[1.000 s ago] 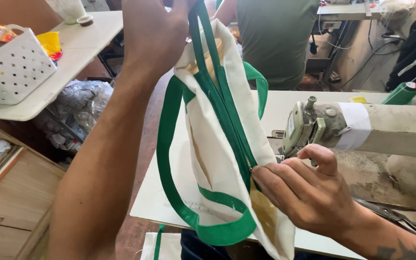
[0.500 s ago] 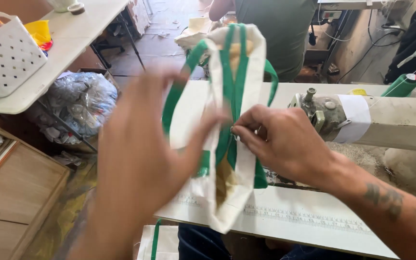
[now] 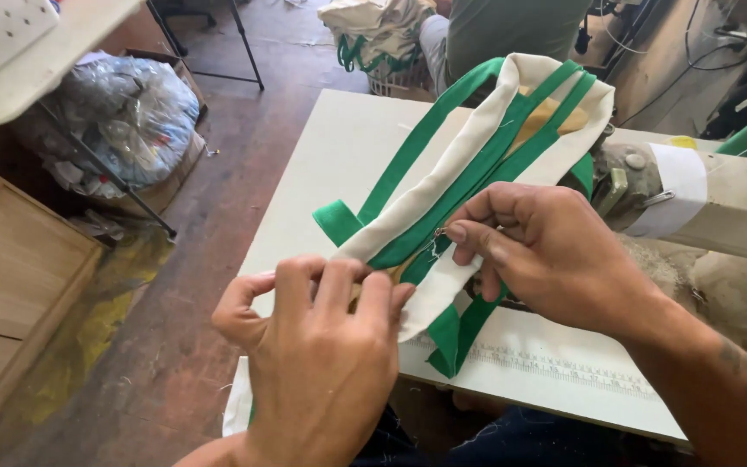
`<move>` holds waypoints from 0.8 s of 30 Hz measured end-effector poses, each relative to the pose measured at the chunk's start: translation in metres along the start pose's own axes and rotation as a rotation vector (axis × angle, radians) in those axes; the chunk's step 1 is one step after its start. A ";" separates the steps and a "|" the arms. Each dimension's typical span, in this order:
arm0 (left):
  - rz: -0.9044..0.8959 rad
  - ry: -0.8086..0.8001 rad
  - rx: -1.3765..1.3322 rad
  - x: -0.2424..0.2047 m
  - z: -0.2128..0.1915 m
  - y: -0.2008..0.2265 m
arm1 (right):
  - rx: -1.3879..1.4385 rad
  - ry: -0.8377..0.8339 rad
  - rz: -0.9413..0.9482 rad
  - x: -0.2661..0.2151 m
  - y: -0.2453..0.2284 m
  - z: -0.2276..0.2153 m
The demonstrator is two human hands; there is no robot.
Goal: Attaching green handles to a white canvas bag using an industrial sewing machine
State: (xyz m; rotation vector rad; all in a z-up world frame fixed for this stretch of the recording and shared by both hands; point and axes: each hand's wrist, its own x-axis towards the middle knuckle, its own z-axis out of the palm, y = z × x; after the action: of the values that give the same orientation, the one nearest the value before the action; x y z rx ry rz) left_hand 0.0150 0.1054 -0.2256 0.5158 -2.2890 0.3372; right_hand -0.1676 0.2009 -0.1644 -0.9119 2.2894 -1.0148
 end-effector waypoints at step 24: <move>0.045 -0.078 -0.433 0.021 0.044 0.011 | 0.021 -0.042 -0.023 -0.010 0.023 -0.004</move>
State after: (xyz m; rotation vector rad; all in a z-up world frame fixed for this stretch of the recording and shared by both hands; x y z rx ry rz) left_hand -0.0300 0.0924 -0.2413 0.2587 -2.3586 -0.1618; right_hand -0.1721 0.2218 -0.1784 -0.9441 2.2343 -1.0172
